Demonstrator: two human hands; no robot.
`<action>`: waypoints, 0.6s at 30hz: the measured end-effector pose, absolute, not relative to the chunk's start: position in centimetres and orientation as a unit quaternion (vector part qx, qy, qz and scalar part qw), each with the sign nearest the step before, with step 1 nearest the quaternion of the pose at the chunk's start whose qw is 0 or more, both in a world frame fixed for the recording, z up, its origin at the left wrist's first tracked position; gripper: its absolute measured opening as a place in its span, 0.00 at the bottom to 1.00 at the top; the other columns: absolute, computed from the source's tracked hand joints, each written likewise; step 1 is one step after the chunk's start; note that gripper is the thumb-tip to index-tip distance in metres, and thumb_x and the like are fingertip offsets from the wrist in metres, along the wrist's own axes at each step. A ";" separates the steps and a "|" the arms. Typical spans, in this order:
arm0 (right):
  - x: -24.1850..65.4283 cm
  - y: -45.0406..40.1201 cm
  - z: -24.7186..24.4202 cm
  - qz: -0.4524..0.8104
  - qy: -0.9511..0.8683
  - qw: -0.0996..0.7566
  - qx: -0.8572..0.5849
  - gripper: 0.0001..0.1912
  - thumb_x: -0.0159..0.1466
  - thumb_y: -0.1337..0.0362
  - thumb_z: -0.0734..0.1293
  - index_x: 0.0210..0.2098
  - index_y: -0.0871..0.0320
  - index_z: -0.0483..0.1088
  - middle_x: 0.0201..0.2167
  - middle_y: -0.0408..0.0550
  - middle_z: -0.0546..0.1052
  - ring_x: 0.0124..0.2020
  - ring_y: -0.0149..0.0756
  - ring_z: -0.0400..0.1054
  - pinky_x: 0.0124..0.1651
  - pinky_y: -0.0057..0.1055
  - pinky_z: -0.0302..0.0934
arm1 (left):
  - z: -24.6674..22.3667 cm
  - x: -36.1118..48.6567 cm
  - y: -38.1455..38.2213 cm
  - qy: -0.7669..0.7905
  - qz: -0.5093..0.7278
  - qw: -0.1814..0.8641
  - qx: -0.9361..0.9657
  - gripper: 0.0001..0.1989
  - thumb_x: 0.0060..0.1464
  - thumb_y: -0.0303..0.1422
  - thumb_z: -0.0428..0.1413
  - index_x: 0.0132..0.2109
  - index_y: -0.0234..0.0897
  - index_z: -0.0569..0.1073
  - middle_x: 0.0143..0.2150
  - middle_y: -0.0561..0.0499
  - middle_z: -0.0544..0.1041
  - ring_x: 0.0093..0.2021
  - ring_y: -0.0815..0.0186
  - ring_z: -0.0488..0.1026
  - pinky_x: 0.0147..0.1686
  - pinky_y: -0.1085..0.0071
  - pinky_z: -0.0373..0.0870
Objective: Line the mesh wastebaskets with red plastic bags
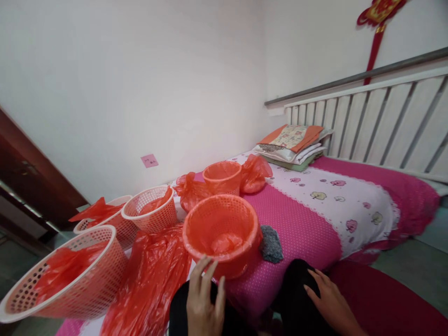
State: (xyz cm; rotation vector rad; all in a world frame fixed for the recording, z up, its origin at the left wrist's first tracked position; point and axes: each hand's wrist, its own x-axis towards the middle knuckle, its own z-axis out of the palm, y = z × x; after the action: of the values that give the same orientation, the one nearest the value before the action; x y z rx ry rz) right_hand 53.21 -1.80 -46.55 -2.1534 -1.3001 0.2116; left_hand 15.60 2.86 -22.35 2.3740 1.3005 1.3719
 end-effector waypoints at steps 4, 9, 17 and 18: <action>53.0 -2.0 -46.5 0.077 -0.490 0.319 -0.808 0.35 0.63 0.46 0.54 0.59 0.61 0.71 0.63 0.61 0.71 0.61 0.59 0.68 0.61 0.55 0.65 | -18.3 21.4 5.4 0.382 0.367 0.060 0.846 0.27 0.62 0.42 0.58 0.67 0.47 0.68 0.64 0.40 0.72 0.66 0.45 0.66 0.66 0.45 0.59; 53.3 -2.4 -47.1 0.076 -0.513 0.354 -0.778 0.35 0.64 0.46 0.56 0.59 0.63 0.71 0.62 0.63 0.72 0.62 0.55 0.68 0.64 0.51 0.63 | -14.7 25.6 7.5 0.529 0.018 -0.006 0.849 0.24 0.64 0.41 0.56 0.60 0.31 0.73 0.44 0.35 0.83 0.46 0.45 0.81 0.52 0.48 0.72; 53.0 -2.2 -47.1 0.054 -0.514 0.363 -0.775 0.33 0.64 0.47 0.57 0.58 0.63 0.73 0.61 0.63 0.73 0.61 0.56 0.69 0.63 0.53 0.64 | -13.6 23.4 9.2 0.561 -0.050 -0.004 0.826 0.16 0.69 0.37 0.48 0.49 0.37 0.79 0.42 0.38 0.84 0.45 0.50 0.82 0.40 0.62 0.71; 53.0 -2.2 -47.1 0.054 -0.512 0.366 -0.775 0.33 0.64 0.47 0.57 0.58 0.62 0.73 0.61 0.63 0.74 0.61 0.57 0.69 0.63 0.53 0.64 | -13.4 22.7 9.7 0.566 -0.034 0.002 0.824 0.16 0.69 0.37 0.48 0.48 0.37 0.79 0.42 0.39 0.84 0.45 0.51 0.82 0.40 0.63 0.69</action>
State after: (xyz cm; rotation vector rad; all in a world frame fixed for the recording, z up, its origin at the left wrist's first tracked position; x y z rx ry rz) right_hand 53.02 -2.20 -47.11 -1.9923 -1.3150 0.1397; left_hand 22.65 9.73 -13.40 2.5857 1.7745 -0.1070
